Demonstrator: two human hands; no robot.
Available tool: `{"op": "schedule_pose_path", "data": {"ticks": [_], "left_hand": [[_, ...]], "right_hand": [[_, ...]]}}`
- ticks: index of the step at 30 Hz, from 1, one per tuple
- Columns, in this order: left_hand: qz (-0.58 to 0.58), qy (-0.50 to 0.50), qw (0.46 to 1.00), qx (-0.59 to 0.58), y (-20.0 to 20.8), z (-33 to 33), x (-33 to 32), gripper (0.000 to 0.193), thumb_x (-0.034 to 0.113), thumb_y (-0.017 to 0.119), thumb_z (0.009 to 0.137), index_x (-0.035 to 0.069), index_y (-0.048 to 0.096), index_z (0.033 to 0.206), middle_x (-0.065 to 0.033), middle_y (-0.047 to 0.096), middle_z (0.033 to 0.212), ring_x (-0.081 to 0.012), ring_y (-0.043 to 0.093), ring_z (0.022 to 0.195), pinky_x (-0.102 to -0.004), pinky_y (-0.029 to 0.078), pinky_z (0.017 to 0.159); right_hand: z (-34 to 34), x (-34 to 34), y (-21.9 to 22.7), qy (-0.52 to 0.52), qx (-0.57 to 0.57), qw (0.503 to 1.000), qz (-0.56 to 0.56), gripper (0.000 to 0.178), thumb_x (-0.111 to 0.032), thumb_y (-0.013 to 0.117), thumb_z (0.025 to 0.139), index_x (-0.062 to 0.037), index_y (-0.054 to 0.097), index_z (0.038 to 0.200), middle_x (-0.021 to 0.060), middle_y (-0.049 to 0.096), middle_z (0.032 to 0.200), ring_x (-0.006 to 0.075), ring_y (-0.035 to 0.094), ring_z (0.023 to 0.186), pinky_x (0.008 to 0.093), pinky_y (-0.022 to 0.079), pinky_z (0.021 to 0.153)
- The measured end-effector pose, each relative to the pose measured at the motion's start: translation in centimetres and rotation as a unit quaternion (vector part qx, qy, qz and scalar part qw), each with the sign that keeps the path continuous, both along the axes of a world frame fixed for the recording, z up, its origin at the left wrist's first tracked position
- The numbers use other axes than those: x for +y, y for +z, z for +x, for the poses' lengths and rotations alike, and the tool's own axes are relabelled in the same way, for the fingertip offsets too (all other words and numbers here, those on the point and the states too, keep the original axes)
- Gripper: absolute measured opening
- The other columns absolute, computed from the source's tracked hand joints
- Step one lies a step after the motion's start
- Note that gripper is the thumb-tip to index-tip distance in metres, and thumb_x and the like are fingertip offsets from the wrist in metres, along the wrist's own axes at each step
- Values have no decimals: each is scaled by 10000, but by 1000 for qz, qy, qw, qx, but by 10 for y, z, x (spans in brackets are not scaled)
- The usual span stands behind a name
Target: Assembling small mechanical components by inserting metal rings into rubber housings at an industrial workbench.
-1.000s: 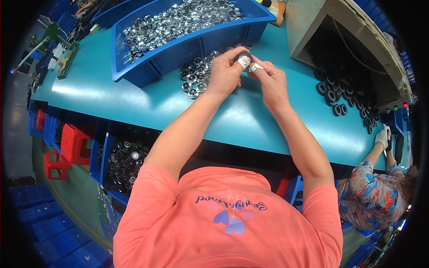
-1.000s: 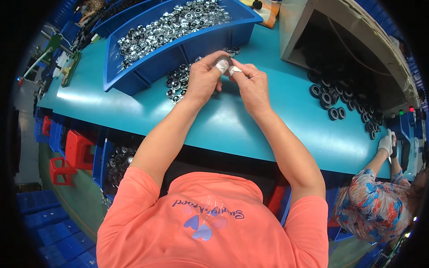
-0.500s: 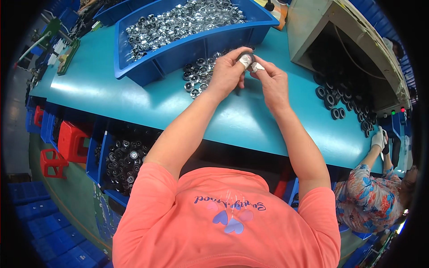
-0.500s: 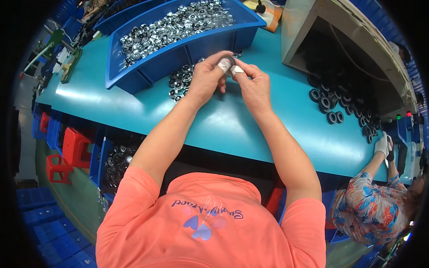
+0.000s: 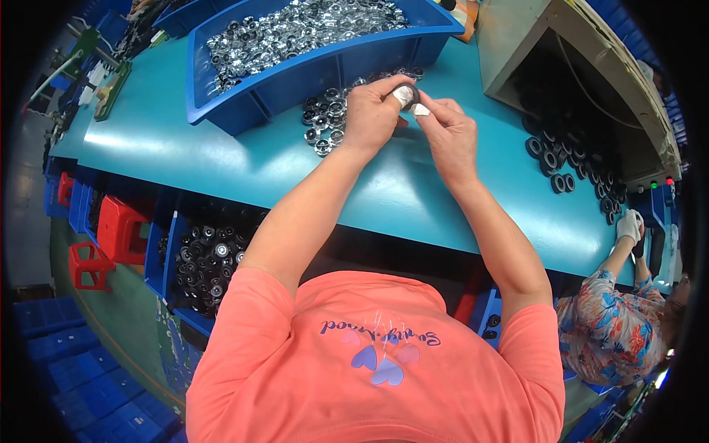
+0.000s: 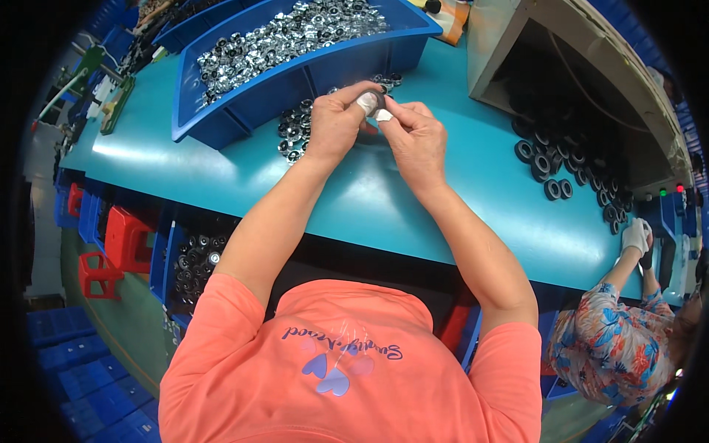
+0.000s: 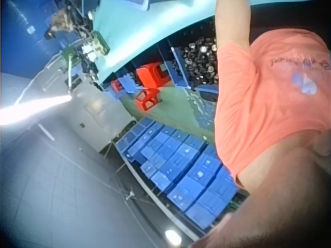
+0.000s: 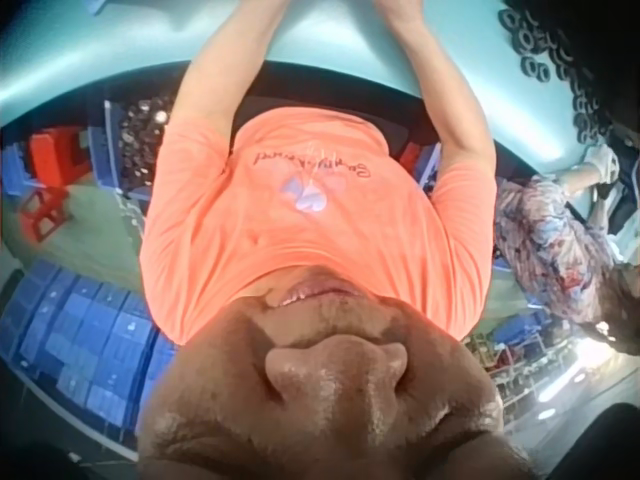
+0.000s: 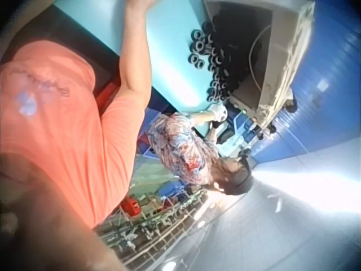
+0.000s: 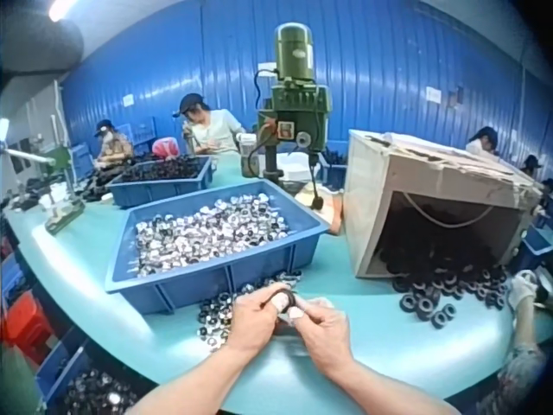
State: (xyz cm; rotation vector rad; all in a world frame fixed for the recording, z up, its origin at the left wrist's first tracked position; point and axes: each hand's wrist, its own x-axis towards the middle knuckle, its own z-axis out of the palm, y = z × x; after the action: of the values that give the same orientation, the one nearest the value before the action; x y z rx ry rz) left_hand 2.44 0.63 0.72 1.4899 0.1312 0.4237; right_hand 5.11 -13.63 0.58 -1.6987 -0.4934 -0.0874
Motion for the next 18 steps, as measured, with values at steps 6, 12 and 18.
{"op": "schedule_pose_path", "data": {"ticks": [6, 12, 18], "left_hand": [[-73, -130, 989, 13, 3, 2, 8, 358, 68, 634, 956, 75, 658, 1313, -82, 677, 1078, -134, 641, 821, -286, 588, 628], [137, -123, 982, 33, 3, -4, 0, 523, 59, 698, 896, 95, 575, 1404, -99, 666, 1203, -169, 647, 1031, -310, 578, 793], [193, -89, 977, -26, -8, -3, -3, 541, 38, 710, 869, 68, 577, 1392, -126, 696, 1235, -193, 669, 1099, -329, 528, 961]], "right_hand": [[21, -6, 7, 71, 141, 981, 110, 334, -56, 660, 909, -11, 716, 1234, 65, 722, 1067, 123, 652, 887, 256, 538, 759], [31, -11, -1, 100, 201, 968, 114, 374, -11, 649, 890, 46, 658, 1259, 109, 709, 1106, 162, 676, 965, 293, 567, 826], [25, -8, 3, 93, 226, 961, 131, 325, 2, 679, 872, 50, 656, 1193, 110, 691, 1078, 165, 669, 969, 298, 569, 824]]}}
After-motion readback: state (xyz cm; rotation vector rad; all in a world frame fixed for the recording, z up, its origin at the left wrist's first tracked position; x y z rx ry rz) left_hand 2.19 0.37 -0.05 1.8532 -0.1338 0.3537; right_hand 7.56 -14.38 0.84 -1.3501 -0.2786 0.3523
